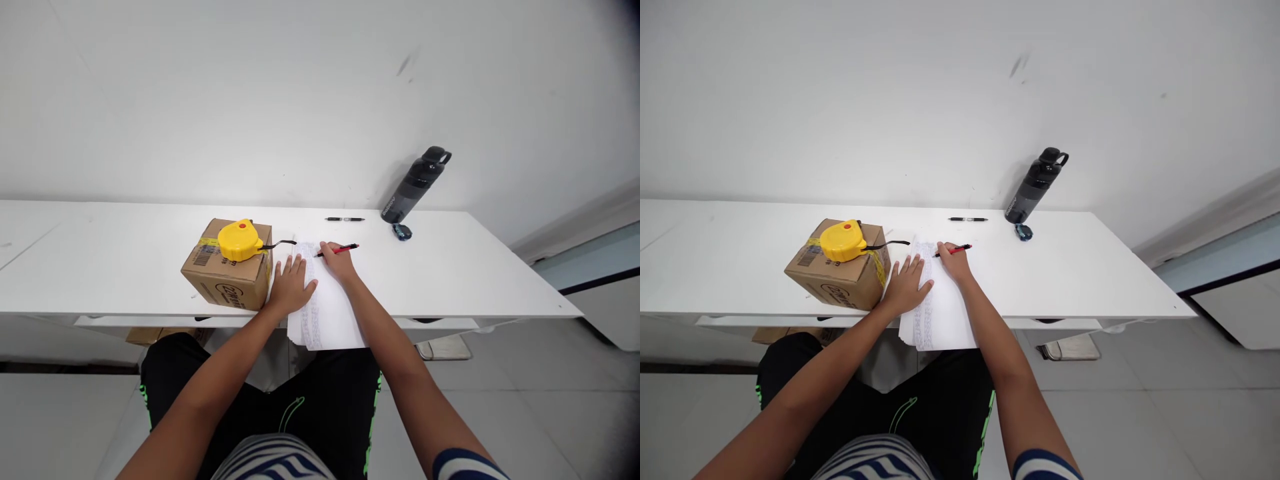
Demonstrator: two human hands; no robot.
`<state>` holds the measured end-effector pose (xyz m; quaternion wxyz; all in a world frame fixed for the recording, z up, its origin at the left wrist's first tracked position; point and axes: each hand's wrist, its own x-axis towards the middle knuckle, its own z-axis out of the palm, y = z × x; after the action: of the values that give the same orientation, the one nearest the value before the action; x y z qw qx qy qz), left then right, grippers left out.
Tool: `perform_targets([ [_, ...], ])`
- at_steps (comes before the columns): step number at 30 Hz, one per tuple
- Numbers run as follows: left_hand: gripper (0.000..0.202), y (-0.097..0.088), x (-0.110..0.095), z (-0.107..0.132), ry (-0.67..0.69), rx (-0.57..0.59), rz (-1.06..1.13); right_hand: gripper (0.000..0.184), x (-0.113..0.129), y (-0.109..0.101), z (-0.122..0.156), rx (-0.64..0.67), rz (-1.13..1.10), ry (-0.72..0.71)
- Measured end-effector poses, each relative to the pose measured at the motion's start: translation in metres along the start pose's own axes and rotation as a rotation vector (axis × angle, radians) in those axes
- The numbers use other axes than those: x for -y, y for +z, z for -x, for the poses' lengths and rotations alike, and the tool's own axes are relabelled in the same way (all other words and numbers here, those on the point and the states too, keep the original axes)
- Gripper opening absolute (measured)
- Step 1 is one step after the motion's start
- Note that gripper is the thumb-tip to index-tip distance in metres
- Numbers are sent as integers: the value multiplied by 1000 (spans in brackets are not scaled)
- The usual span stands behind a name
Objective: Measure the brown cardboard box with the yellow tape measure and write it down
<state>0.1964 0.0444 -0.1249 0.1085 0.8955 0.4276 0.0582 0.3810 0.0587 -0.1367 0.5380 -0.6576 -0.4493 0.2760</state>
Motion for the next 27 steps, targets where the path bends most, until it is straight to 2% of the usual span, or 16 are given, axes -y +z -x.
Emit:
perform_targets([
  [11,70,2,5,1,-14,-18,16,37,2,4,3,36,23,-29],
  [27,67,-3,4,1,-18,12,38,31,8,0,3,51,17,23],
])
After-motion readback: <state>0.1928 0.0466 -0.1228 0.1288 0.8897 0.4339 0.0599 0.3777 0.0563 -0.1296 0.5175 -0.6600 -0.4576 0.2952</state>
